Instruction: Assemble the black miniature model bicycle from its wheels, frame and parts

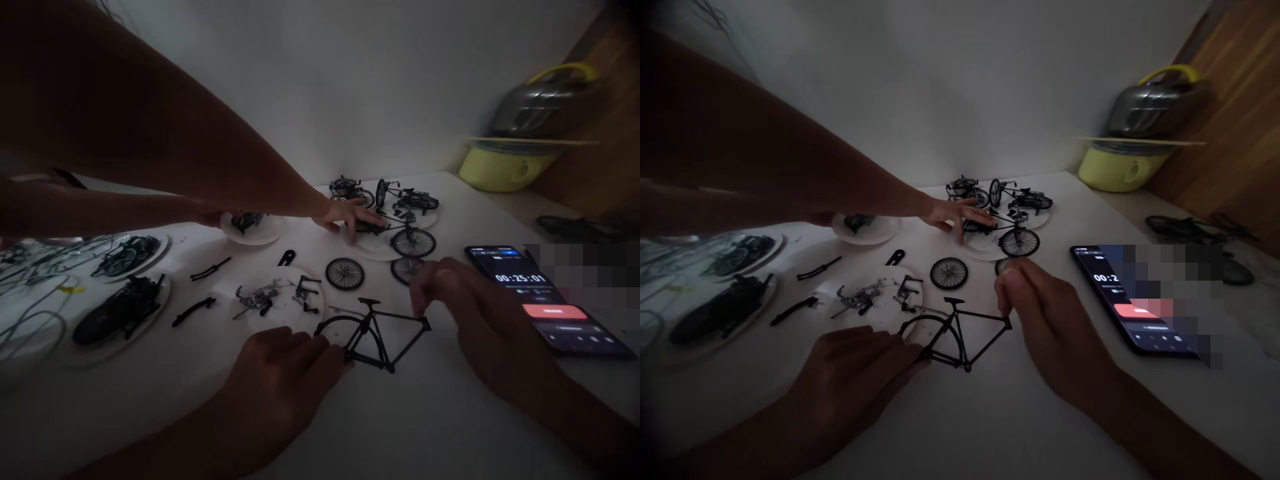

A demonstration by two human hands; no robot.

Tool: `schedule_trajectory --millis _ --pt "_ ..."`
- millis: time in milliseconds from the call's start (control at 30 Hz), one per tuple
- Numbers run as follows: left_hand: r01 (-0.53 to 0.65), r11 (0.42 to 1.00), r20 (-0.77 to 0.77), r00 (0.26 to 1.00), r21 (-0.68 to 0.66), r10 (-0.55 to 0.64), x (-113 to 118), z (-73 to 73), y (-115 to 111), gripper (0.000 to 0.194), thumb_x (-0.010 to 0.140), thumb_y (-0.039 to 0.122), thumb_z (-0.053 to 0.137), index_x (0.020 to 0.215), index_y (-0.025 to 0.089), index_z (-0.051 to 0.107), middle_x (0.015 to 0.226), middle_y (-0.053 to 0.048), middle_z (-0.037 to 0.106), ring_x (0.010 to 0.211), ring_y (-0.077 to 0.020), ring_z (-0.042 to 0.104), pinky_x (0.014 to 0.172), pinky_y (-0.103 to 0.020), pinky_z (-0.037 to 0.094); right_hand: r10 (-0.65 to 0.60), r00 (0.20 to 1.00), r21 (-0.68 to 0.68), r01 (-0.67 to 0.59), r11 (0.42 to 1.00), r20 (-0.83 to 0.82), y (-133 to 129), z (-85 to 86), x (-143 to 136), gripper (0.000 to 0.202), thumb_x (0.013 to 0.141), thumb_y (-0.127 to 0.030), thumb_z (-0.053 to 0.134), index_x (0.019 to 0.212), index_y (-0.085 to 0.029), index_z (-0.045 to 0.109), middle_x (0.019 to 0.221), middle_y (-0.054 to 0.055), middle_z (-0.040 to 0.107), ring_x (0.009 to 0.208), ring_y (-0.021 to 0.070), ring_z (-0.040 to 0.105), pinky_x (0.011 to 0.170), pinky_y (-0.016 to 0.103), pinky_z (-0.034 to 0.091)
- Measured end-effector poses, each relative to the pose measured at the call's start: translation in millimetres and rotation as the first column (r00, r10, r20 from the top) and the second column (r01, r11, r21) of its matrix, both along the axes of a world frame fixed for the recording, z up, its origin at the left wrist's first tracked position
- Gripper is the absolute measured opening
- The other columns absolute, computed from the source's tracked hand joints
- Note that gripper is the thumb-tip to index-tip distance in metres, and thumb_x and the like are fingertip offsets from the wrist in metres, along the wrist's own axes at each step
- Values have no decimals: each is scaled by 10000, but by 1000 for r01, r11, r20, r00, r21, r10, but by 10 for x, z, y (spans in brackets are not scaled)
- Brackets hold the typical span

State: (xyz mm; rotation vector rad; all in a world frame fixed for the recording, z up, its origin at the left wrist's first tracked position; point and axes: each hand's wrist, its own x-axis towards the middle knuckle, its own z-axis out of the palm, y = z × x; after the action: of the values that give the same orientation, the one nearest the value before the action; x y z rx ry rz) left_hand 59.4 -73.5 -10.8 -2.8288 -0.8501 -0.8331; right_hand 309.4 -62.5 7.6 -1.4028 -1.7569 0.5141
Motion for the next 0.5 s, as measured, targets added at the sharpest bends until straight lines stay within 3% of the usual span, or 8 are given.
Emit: schedule_trajectory --millis 133,233,300,500 --pt "-10 1000 22 1000 13 10 -2 27 16 79 957 192 569 913 160 625 629 41 604 485 -100 508 477 -250 340 110 991 -152 -120 981 -71 -19 -87 -85 383 924 -346 575 697 -242 286 740 -40 598 611 119 519 544 264 402" --pt "-29 1000 10 1000 -5 29 -11 40 21 119 969 210 552 895 167 634 626 36 615 481 -99 513 482 -246 336 182 968 -268 -225 937 -175 -37 -106 -101 390 965 -363 522 696 -241 267 576 -85 486 496 85 483 501 238 388" --pt "-41 998 6 999 -44 41 -19 56 20 140 975 225 543 887 172 639 632 35 629 485 -100 531 489 -246 338 199 964 -277 -243 930 -178 -42 -89 -86 384 978 -376 498 696 -242 275 528 -96 432 457 77 455 481 231 379" --pt "-69 995 16 997 -74 71 -48 98 39 115 965 227 559 889 180 630 663 40 665 493 -103 567 492 -257 337 218 974 -211 -225 951 -59 -29 -60 -38 349 976 -379 497 697 -243 336 514 -80 460 445 82 434 447 232 349"
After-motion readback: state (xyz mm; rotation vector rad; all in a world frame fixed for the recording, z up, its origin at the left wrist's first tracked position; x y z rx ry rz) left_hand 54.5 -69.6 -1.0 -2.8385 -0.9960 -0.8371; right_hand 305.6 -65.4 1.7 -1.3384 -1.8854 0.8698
